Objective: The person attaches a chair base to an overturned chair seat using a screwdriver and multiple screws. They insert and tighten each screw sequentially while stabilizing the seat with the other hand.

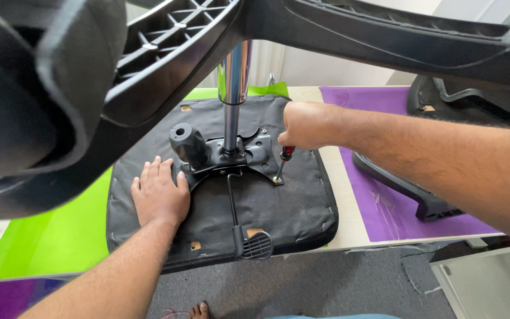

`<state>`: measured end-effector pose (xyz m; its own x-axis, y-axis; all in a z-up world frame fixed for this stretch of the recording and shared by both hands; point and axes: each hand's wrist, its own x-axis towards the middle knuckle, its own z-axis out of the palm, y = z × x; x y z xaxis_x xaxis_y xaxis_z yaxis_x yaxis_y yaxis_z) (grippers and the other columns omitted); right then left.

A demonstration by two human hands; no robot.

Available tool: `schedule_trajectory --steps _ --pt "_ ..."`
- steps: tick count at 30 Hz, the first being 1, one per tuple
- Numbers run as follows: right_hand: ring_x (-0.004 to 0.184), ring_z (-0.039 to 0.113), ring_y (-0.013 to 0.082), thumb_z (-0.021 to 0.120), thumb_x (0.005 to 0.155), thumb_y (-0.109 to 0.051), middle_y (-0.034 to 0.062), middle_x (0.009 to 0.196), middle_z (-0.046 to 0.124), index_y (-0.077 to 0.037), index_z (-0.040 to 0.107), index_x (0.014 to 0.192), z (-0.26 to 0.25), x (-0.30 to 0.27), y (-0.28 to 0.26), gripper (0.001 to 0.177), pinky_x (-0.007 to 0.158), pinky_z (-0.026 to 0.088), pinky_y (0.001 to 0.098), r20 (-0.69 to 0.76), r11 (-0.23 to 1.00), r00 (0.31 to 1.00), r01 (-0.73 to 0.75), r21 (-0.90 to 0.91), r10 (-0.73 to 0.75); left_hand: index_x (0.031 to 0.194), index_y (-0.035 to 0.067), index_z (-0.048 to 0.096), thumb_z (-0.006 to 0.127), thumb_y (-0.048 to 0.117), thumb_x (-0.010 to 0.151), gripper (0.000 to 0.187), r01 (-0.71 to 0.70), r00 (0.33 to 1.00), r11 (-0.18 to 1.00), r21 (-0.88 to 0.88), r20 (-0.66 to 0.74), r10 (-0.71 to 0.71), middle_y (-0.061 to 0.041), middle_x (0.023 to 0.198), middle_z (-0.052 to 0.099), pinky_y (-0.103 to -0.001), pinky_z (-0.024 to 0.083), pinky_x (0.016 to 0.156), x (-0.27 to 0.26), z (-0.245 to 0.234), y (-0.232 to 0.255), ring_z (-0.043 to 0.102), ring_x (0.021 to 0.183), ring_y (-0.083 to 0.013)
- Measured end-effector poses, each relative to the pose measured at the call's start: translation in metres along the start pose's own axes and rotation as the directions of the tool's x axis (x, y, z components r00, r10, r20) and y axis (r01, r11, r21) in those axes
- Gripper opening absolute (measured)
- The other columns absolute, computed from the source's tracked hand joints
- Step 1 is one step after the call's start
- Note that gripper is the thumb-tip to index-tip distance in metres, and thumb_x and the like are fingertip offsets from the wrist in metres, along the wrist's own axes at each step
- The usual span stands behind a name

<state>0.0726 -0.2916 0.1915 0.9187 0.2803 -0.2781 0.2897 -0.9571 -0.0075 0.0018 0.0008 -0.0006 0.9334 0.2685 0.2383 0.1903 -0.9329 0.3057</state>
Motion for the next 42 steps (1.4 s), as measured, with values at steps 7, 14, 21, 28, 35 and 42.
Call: schedule_trajectory --steps 7,14,21,28,35,42 --pt "0.071 0.073 0.0373 0.069 0.09 -0.034 0.0234 0.075 0.073 0.004 0.074 0.082 0.004 -0.019 0.005 0.04 0.07 0.058 0.0486 -0.035 0.998 0.999 -0.007 0.057 0.009 0.148 0.016 0.05 0.048 0.043 0.098 0.057 -0.006 1.0 1.0 -0.024 0.007 0.006 -0.007 0.161 0.04 -0.048 0.017 0.122 0.001 0.001 -0.003 0.028 0.152 -0.0225" --pt "0.084 0.072 0.0401 0.069 0.088 -0.036 0.0244 0.088 0.073 0.0 0.077 0.089 0.02 -0.042 0.003 0.037 0.079 0.057 0.0493 -0.122 0.999 0.992 -0.017 0.032 0.021 0.146 0.015 0.053 0.051 0.043 0.098 0.056 -0.019 1.0 0.998 -0.065 -0.011 0.018 -0.007 0.161 0.042 -0.047 0.018 0.123 0.0 0.004 -0.006 0.029 0.153 -0.0231" --pt "0.086 0.073 0.0371 0.07 0.086 -0.042 0.0205 0.088 0.075 -0.008 0.08 0.1 0.001 -0.059 -0.001 0.038 0.082 0.057 0.0485 -0.133 0.995 0.987 -0.09 0.041 0.095 0.147 0.015 0.052 0.052 0.045 0.098 0.057 -0.032 0.999 0.994 -0.101 -0.022 0.03 -0.008 0.161 0.042 -0.048 0.019 0.123 0.001 0.008 -0.008 0.03 0.152 -0.0246" --pt "0.078 0.075 0.032 0.068 0.088 -0.043 0.02 0.077 0.075 -0.009 0.08 0.106 -0.015 -0.095 -0.04 0.04 0.077 0.056 0.0448 -0.096 0.95 0.967 -0.209 0.23 0.236 0.151 0.015 0.046 0.05 0.047 0.099 0.061 -0.068 0.997 0.997 -0.046 0.034 0.069 -0.009 0.163 0.037 -0.051 0.02 0.121 0.002 0.004 -0.005 0.028 0.152 -0.0276" --pt "0.08 0.064 0.0131 0.071 0.088 -0.033 0.0049 0.087 0.072 -0.003 0.075 0.103 0.004 -0.114 -0.084 0.034 0.07 0.049 0.0323 -0.542 0.817 0.827 0.412 0.403 -0.15 0.156 0.02 0.037 0.047 0.056 0.097 0.069 -0.236 0.94 0.972 0.002 0.255 0.227 -0.007 0.164 0.03 -0.046 0.022 0.117 0.007 -0.029 -0.024 0.025 0.151 -0.0243" --pt "0.062 0.053 0.0147 0.072 0.092 -0.035 0.0071 0.068 0.063 -0.008 0.082 0.101 0.024 -0.121 -0.111 0.03 0.059 0.041 0.0324 -0.147 0.712 0.888 -0.241 0.659 0.436 0.157 0.027 0.036 0.048 0.055 0.096 0.068 -0.383 0.865 0.923 -0.042 0.334 0.374 -0.001 0.167 0.029 -0.047 0.016 0.121 0.014 -0.045 -0.055 0.024 0.153 -0.0175"
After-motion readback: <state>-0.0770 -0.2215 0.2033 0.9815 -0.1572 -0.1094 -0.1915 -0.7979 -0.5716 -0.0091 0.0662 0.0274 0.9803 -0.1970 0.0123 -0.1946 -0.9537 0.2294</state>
